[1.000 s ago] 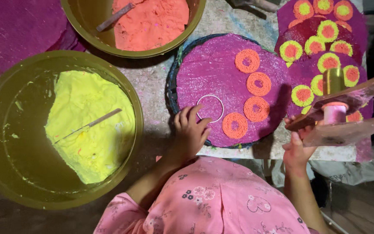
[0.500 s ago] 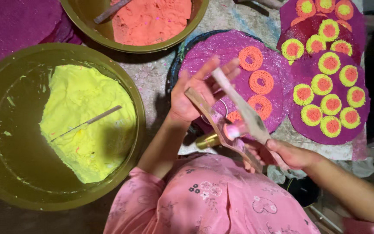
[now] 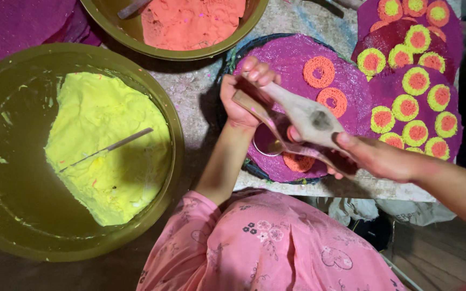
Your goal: The person uses a manual press to form small circular dough shapes from pink and yellow dough onto a purple mat. They repeatedly load the press with dough, press to form shapes, and arrange the finished pieces on the mat.
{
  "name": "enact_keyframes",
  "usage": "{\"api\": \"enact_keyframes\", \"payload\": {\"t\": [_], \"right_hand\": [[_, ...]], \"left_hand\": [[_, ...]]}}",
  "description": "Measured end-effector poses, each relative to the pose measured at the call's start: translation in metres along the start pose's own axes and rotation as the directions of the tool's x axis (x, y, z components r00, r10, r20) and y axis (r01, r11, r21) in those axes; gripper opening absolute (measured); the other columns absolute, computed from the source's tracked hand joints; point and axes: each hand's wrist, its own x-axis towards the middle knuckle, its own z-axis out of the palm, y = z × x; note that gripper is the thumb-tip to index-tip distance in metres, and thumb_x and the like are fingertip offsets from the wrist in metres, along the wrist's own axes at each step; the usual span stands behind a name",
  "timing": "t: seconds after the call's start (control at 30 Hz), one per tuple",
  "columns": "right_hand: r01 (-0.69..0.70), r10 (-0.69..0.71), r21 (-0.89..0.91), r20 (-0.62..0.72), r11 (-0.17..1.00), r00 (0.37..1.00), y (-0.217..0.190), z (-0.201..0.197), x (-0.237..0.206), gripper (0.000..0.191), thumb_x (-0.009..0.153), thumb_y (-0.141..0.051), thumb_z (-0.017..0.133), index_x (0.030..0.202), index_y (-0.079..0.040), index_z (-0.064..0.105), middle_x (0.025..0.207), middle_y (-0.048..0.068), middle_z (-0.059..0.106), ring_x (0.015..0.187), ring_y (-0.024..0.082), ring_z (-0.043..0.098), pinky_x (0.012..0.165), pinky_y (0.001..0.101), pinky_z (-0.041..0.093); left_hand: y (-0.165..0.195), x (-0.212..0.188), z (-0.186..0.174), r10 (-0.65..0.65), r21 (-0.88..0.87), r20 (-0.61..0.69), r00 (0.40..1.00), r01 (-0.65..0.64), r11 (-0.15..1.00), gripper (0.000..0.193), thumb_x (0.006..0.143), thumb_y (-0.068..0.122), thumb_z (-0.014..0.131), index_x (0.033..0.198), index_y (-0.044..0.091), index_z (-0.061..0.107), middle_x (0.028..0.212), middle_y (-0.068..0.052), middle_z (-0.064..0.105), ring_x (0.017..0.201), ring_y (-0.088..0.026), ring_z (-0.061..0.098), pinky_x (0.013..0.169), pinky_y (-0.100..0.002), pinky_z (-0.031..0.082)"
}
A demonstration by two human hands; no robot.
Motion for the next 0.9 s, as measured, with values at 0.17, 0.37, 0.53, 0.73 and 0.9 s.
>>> {"api": "enact_keyframes", "payload": {"t": [0.17,0.37,0.53,0.73,0.9], "right_hand": [[0.102,-0.115,-0.118,-0.11,0.988,0.987,-0.015,0.025,0.017,0.084,0.092,-0.073,0.026,0.089,-0.003,0.073,0.08,0.01,0.074,0.078,0.022,0.068,0.077,0.0376,0.055],[-0.013,-0.001,-0.115,-0.125,0.993,0.992,-0.009,0.03,0.014,0.087,0.09,-0.074,0.027,0.084,-0.001,0.073,0.074,0.012,0.072,0.07,0.022,0.068,0.07,0.0392,0.055],[-0.023,-0.019,-0.157,-0.258,0.987,0.966,-0.005,0.022,0.008,0.08,0.092,-0.069,0.03,0.09,0.0,0.07,0.073,0.012,0.069,0.069,0.023,0.067,0.069,0.0391,0.055],[0.175,-0.212,-0.136,-0.344,0.975,0.915,-0.003,0.033,0.027,0.068,0.098,-0.061,0.037,0.097,0.001,0.065,0.075,0.008,0.066,0.071,0.019,0.065,0.067,0.0376,0.055],[0.263,-0.304,-0.173,-0.289,0.949,0.908,-0.008,0.045,0.041,0.07,0.098,-0.063,0.033,0.093,-0.002,0.066,0.07,0.007,0.064,0.066,0.019,0.062,0.063,0.0374,0.052]], "left_hand": [[0.025,-0.004,-0.011,-0.016,-0.019,0.065,0.998,0.017,1.0,0.016,0.099,0.027,0.048,0.105,0.013,0.053,0.094,-0.001,0.053,0.092,-0.019,0.054,0.107,-0.045,0.049],[0.013,-0.018,-0.027,-0.007,-0.053,0.014,1.0,0.007,0.999,0.014,0.101,0.026,0.049,0.105,0.014,0.052,0.094,0.0,0.052,0.093,-0.018,0.054,0.106,-0.043,0.05],[-0.008,-0.003,-0.038,0.004,-0.068,0.038,0.999,-0.002,0.998,0.021,0.095,0.033,0.051,0.102,0.013,0.051,0.09,-0.001,0.051,0.089,-0.018,0.053,0.102,-0.043,0.051],[0.013,0.025,-0.03,-0.084,0.066,0.102,0.991,0.077,0.995,0.017,0.1,0.031,0.048,0.098,0.015,0.049,0.087,0.001,0.049,0.085,-0.016,0.052,0.1,-0.042,0.052],[0.036,0.019,-0.014,-0.085,0.18,0.077,0.993,0.07,0.981,0.019,0.098,0.035,0.049,0.095,0.016,0.048,0.084,0.002,0.048,0.081,-0.014,0.051,0.093,-0.04,0.052]]}}
